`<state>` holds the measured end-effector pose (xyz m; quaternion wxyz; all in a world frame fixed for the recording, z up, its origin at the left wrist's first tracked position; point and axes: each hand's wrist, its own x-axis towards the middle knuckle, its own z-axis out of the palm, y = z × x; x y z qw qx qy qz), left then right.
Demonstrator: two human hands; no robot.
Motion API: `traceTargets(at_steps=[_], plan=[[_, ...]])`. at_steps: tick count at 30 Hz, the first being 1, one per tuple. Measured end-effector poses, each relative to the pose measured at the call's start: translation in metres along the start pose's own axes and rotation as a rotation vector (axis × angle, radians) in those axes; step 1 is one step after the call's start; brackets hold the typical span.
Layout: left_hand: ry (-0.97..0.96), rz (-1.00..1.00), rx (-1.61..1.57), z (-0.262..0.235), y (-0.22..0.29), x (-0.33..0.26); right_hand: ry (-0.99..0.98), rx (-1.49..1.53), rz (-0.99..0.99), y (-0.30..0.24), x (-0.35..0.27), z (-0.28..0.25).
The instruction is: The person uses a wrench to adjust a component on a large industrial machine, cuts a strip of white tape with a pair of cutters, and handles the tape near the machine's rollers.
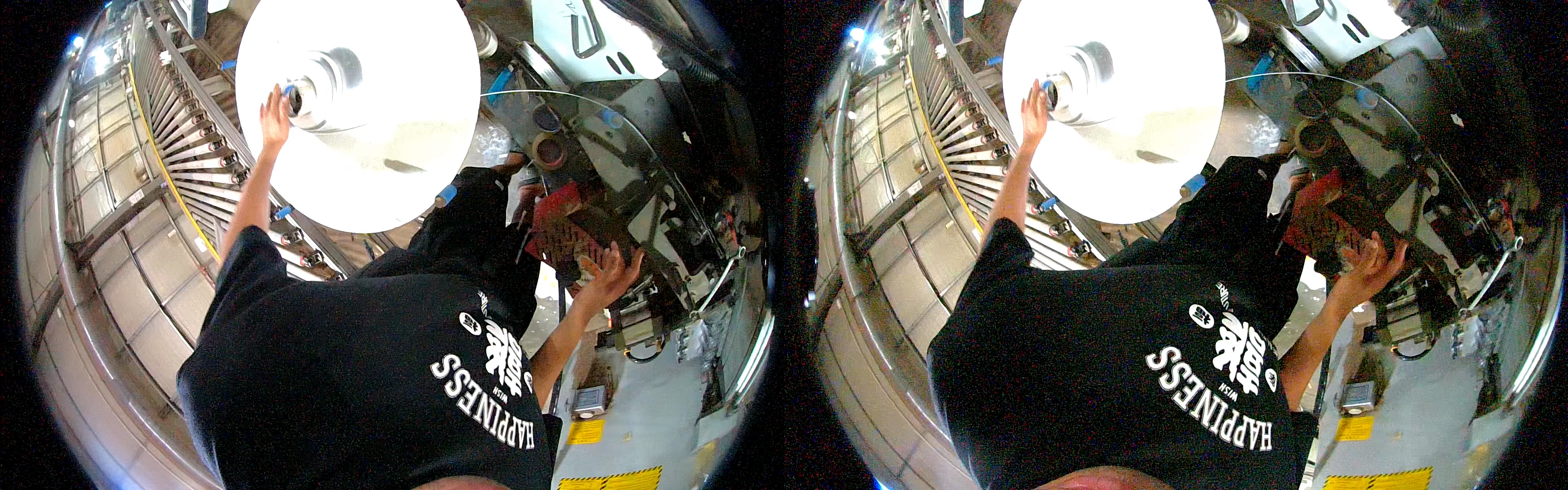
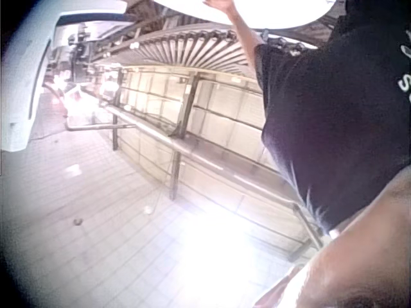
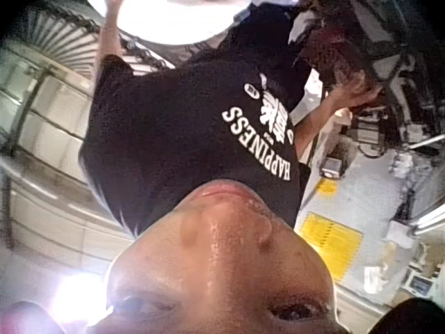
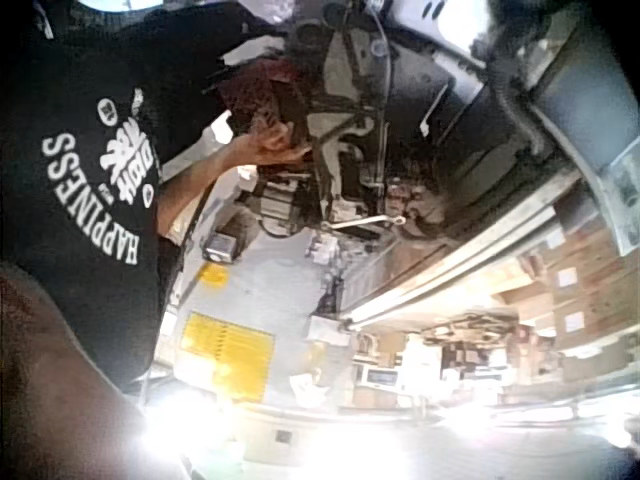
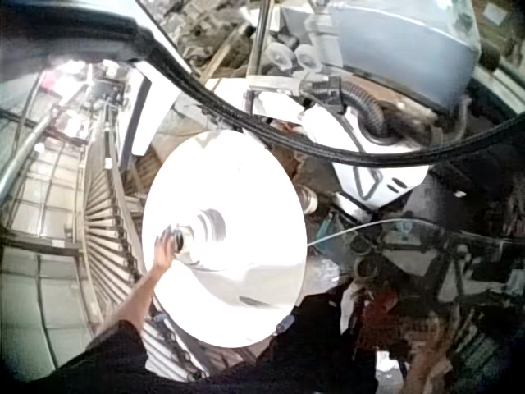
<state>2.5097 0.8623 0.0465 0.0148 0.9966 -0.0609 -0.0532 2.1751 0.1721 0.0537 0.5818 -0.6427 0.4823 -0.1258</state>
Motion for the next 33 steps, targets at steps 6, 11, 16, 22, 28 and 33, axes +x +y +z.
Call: traceTargets(at_steps=[6, 11, 16, 22, 28, 33], plan=[[0.221, -0.062, -0.037, 0.027, 0.102, -0.104, 0.029, 0.003, -0.005, -0.002, 0.000, 0.003], [0.138, 0.183, 0.010, 0.012, 0.184, -0.080, 0.041, -0.013, -0.004, 0.011, 0.002, 0.000], [0.020, 0.251, 0.519, 0.008, 0.127, 0.042, 0.020, -0.003, 0.009, 0.005, 0.003, 0.002], [-0.066, 0.068, 0.454, 0.002, -0.067, -0.032, -0.030, -0.003, 0.030, 0.006, 0.005, 0.001], [-0.122, 0.038, -0.028, 0.032, 0.149, -0.140, 0.018, 0.008, 0.006, 0.010, 0.001, 0.006], [0.073, 0.218, 0.295, 0.012, 0.181, -0.019, -0.006, -0.015, 0.034, -0.004, 0.000, 0.007]])
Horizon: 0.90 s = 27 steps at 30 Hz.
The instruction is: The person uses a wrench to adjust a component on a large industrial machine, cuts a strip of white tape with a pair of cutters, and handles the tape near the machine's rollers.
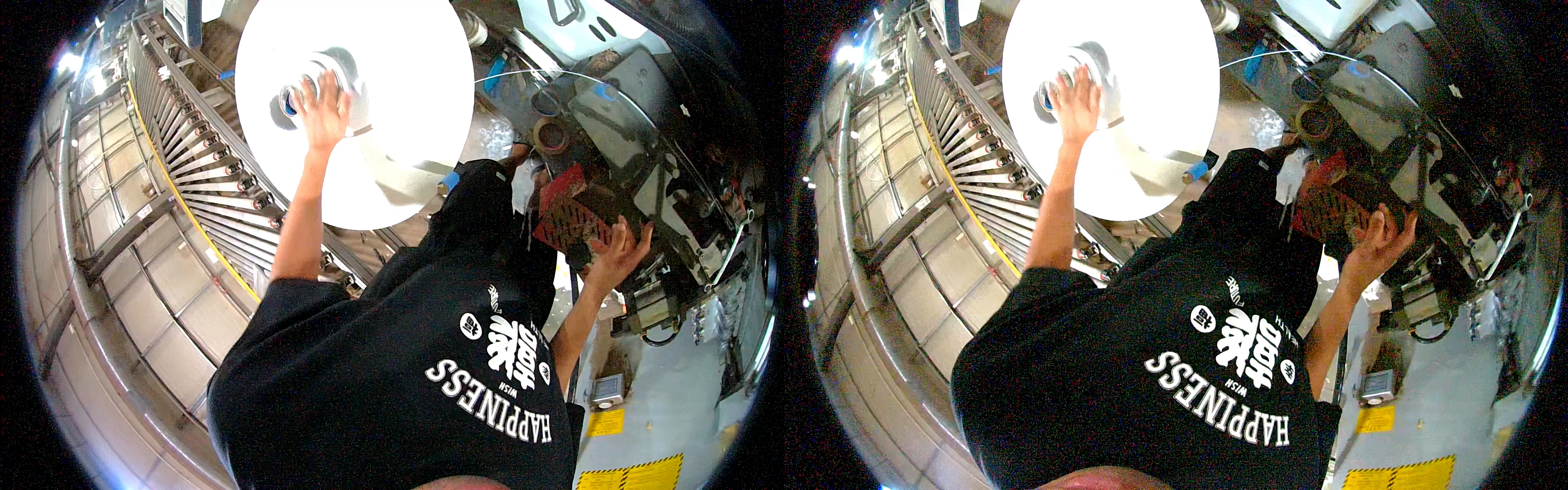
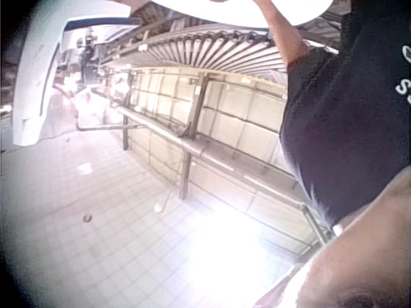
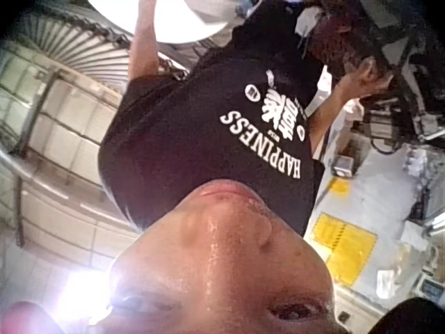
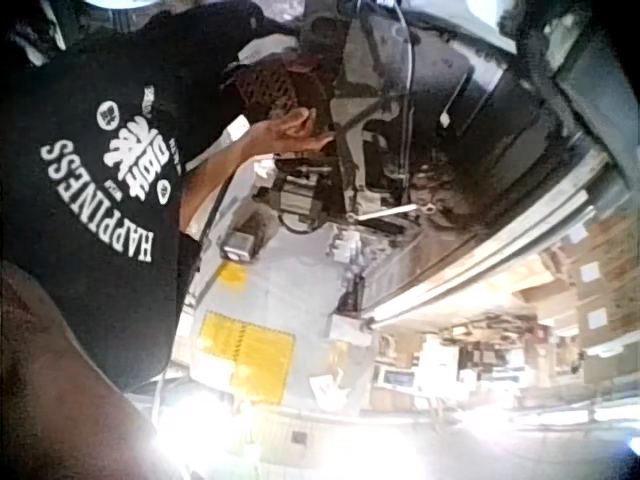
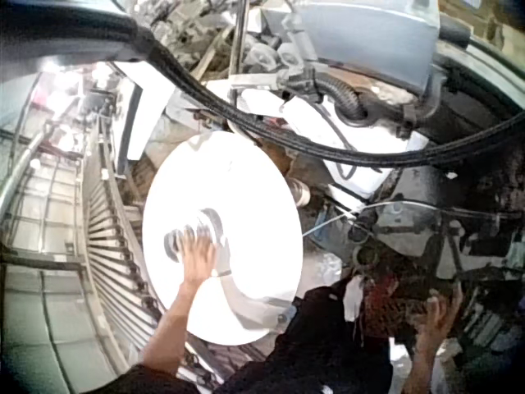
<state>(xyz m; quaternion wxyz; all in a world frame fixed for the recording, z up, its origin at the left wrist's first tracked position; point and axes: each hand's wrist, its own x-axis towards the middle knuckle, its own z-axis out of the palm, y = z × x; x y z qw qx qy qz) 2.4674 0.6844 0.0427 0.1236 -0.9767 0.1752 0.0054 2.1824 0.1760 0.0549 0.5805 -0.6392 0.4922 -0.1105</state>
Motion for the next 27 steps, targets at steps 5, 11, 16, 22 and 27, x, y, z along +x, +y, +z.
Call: traceTargets(at_steps=[5, 11, 16, 22, 27], plan=[[-0.221, -0.112, -0.091, 0.055, -0.147, 0.029, -0.035, -0.035, -0.017, 0.001, 0.001, -0.007], [-0.280, -0.400, -0.263, 0.082, -0.201, -0.116, -0.030, -0.003, 0.008, 0.009, 0.001, -0.008], [-0.133, -0.189, -0.204, 0.007, 0.012, -0.124, -0.014, -0.054, -0.033, 0.002, -0.001, 0.000], [0.021, -0.034, 0.037, 0.008, -0.023, -0.001, -0.053, -0.039, -0.007, 0.002, 0.006, -0.006], [-0.281, -0.184, -0.049, 0.034, -0.122, 0.045, -0.044, -0.024, -0.010, 0.005, 0.005, -0.014]])
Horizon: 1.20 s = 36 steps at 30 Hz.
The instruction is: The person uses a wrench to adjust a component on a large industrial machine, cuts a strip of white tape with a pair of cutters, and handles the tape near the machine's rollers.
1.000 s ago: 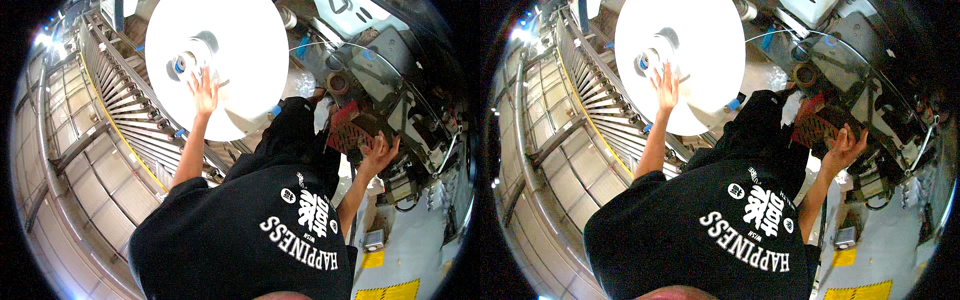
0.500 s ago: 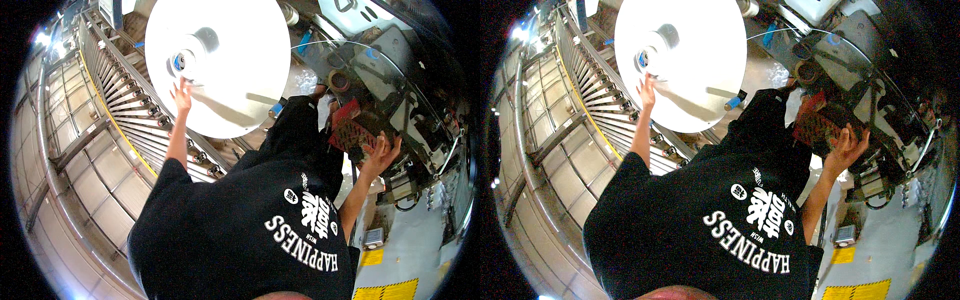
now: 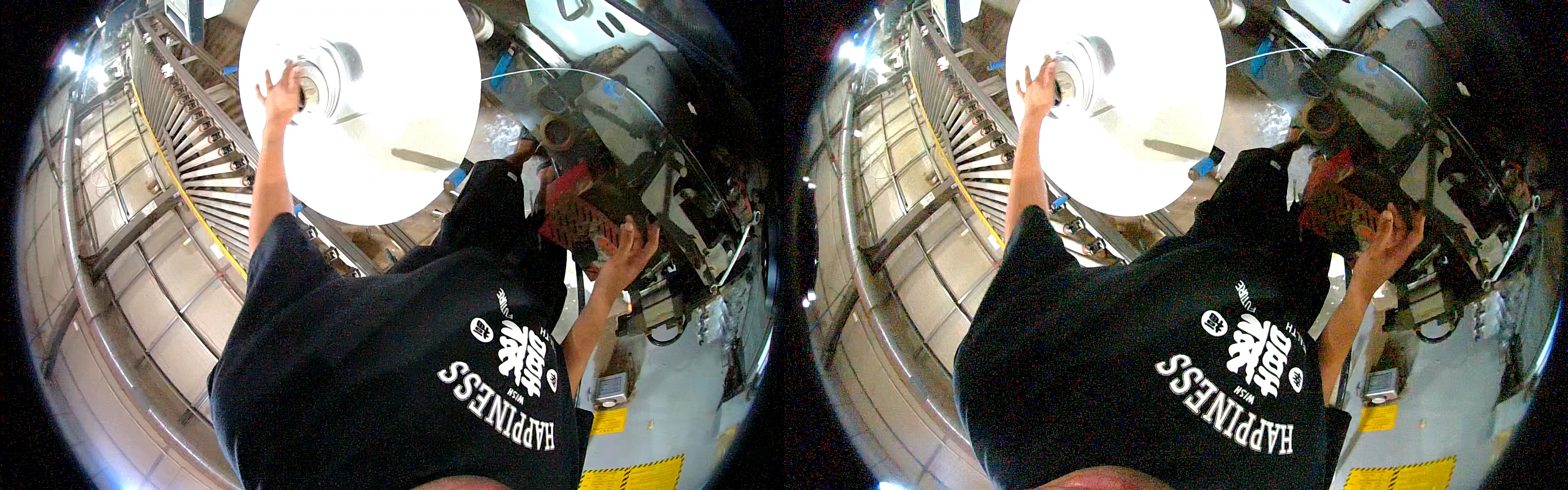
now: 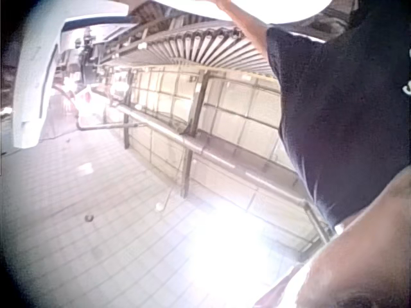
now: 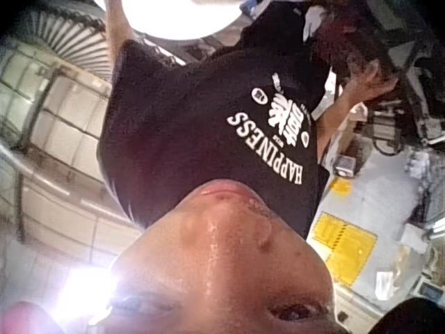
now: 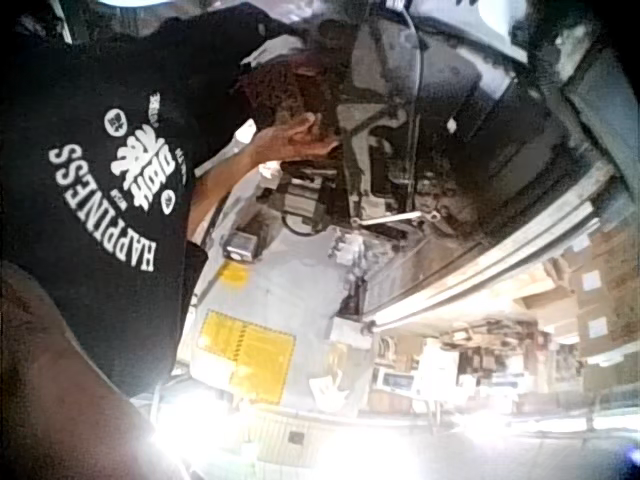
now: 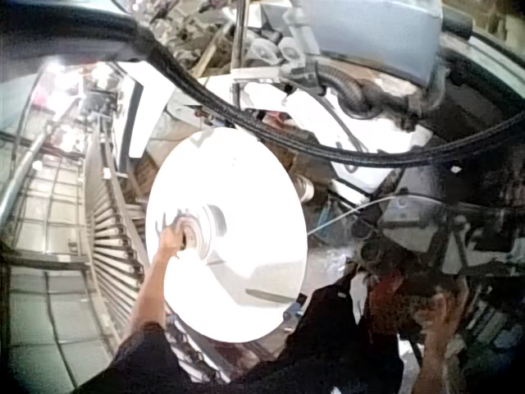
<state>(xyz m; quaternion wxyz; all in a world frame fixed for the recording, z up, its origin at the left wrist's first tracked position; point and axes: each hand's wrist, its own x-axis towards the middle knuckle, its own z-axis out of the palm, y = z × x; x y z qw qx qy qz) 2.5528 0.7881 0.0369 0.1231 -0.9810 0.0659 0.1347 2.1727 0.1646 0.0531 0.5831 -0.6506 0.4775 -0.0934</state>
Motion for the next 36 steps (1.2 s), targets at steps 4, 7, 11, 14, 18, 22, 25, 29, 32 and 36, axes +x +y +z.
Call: traceTargets(at_steps=[4, 7, 11, 14, 18, 22, 25, 29, 32, 36], plan=[[-0.020, -0.100, -0.138, 0.044, -0.182, -0.050, -0.048, 0.085, 0.042, 0.001, 0.001, 0.008], [-0.008, -0.230, -0.335, 0.091, -0.079, -0.115, 0.002, 0.013, 0.007, -0.003, -0.007, 0.009], [0.169, -0.050, -0.257, 0.058, 0.056, -0.182, 0.006, -0.025, -0.087, 0.005, -0.003, 0.014], [0.220, 0.116, -0.237, 0.011, 0.120, -0.155, 0.005, -0.026, -0.057, 0.001, -0.005, 0.016], [0.267, 0.100, 0.007, -0.006, 0.107, -0.084, -0.041, -0.033, -0.018, -0.007, -0.004, 0.011], [0.077, 0.059, 0.015, -0.026, 0.046, -0.026, -0.038, 0.017, 0.029, -0.004, -0.004, 0.005], [-0.082, -0.043, -0.031, -0.027, 0.001, -0.008, -0.029, 0.042, 0.048, -0.009, -0.006, 0.008], [-0.293, -0.303, -0.511, -0.009, -0.080, 0.007, -0.030, 0.047, 0.008, -0.005, -0.006, 0.009], [-0.273, -0.481, -0.921, 0.030, -0.096, -0.026, -0.034, 0.047, -0.058, 0.006, -0.004, 0.009], [0.072, -0.166, -0.270, 0.066, -0.155, -0.098, -0.068, 0.182, 0.034, 0.006, -0.002, 0.013]])
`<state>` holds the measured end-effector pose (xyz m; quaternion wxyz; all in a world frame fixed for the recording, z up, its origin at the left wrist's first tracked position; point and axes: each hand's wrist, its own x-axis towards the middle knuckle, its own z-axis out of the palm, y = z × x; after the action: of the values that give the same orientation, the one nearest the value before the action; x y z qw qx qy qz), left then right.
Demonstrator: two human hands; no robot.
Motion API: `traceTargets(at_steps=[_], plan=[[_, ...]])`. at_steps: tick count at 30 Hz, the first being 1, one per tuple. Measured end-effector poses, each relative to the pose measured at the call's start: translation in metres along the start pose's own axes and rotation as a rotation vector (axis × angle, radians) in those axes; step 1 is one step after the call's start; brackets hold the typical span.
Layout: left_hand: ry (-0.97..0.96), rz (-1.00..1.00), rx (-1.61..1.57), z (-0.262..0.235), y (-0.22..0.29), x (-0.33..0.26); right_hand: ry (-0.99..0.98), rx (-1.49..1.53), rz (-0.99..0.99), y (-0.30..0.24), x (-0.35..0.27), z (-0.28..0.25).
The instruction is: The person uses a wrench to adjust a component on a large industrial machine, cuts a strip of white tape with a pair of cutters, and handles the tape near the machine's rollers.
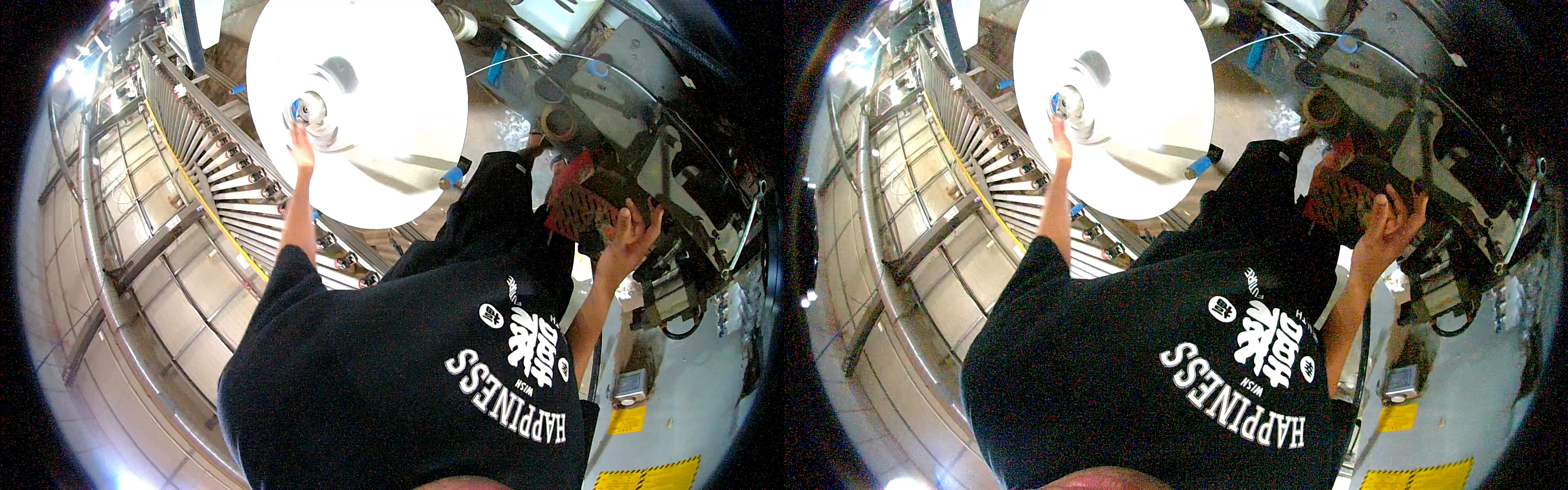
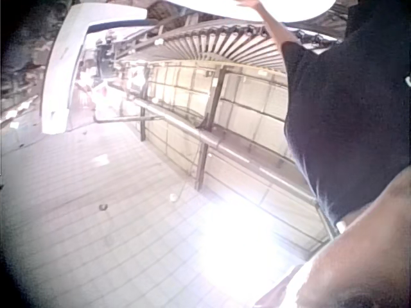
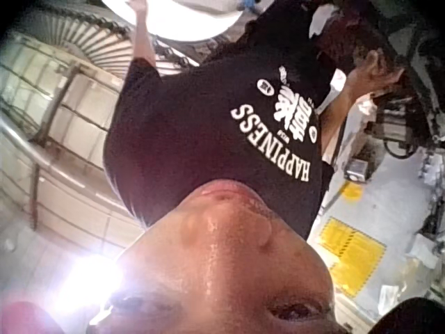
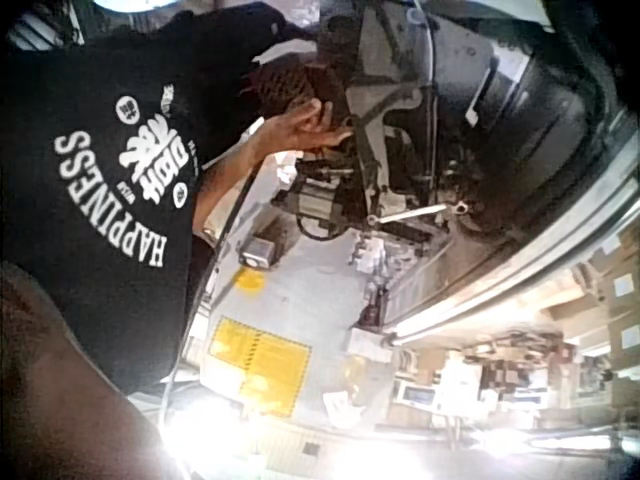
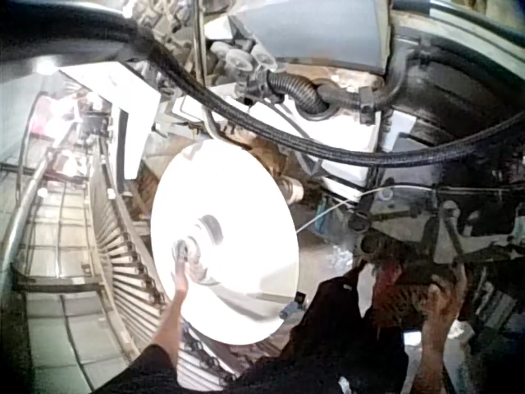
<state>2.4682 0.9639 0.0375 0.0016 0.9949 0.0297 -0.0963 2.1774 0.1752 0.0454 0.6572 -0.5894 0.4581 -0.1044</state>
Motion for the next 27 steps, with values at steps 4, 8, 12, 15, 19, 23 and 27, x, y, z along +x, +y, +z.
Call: traceTargets(at_steps=[4, 8, 12, 15, 19, 23, 27], plan=[[0.075, 0.080, -0.244, 0.054, 0.214, -0.114, 0.034, -0.171, -0.085, -0.010, -0.006, 0.007], [0.110, 0.242, -0.049, 0.018, 0.291, -0.086, 0.037, -0.178, -0.044, -0.014, -0.007, 0.007], [0.078, 0.240, 0.406, 0.001, 0.257, 0.023, 0.025, -0.159, -0.030, -0.010, -0.004, 0.003], [-0.126, 0.200, 0.280, -0.009, 0.182, 0.067, 0.031, -0.179, -0.055, -0.008, -0.004, 0.001], [-0.316, 0.009, 0.255, -0.010, 0.015, 0.064, -0.010, -0.120, -0.013, -0.017, -0.003, 0.006], [-0.351, -0.119, -0.315, -0.008, -0.010, 0.038, 0.030, -0.113, -0.038, -0.003, -0.005, 0.000], [0.104, -0.011, 0.087, 0.029, 0.154, -0.077, 0.059, -0.189, -0.049, -0.011, -0.008, 0.010]])
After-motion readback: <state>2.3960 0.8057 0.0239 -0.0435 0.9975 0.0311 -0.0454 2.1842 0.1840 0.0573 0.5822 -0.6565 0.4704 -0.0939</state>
